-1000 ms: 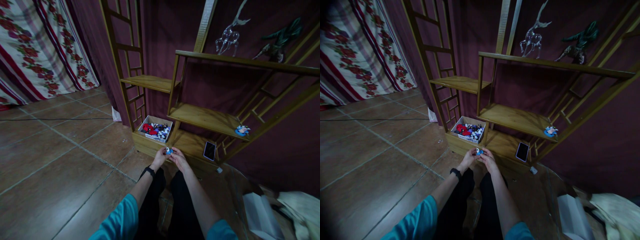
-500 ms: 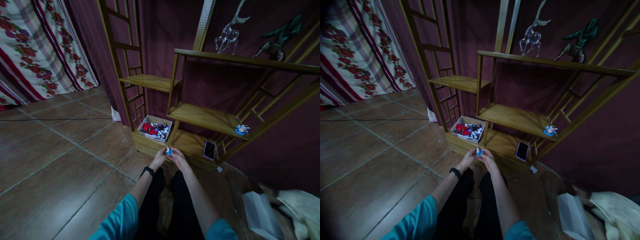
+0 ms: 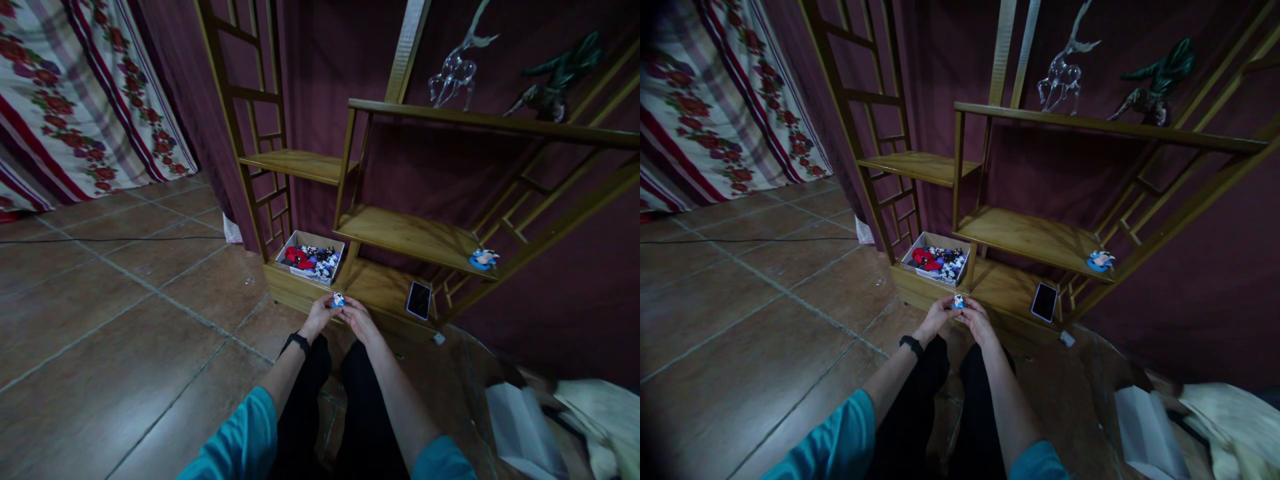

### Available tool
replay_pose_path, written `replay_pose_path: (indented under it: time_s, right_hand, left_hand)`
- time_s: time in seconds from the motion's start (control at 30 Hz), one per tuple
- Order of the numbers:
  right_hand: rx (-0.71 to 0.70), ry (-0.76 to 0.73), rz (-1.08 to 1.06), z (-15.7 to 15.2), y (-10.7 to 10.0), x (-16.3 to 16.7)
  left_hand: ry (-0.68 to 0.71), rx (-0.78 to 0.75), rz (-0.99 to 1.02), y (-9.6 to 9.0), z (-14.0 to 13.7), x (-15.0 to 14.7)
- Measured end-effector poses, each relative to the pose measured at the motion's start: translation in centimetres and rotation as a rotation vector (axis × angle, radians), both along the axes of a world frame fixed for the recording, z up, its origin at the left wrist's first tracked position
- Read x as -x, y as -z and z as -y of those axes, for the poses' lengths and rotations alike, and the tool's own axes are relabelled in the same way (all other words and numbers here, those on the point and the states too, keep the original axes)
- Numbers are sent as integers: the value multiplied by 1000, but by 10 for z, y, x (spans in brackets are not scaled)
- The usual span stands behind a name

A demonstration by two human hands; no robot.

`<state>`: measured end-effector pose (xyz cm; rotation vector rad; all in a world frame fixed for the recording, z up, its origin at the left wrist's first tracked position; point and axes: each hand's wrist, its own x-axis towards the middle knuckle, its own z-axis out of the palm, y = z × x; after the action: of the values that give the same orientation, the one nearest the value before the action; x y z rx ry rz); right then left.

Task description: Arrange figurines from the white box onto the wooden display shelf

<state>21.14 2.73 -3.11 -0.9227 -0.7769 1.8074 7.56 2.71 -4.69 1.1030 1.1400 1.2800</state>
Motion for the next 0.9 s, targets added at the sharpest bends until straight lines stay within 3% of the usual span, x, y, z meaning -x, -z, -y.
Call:
replay_pose_path:
  time_s: [0.47, 0.9]
  right_hand:
    - [15, 39, -7, -2, 0, 0]
    - [37, 45, 0, -4, 2, -1]
  left_hand:
    - [-22, 42, 77, -3, 0, 0]
    - [-64, 33, 19, -2, 0, 0]
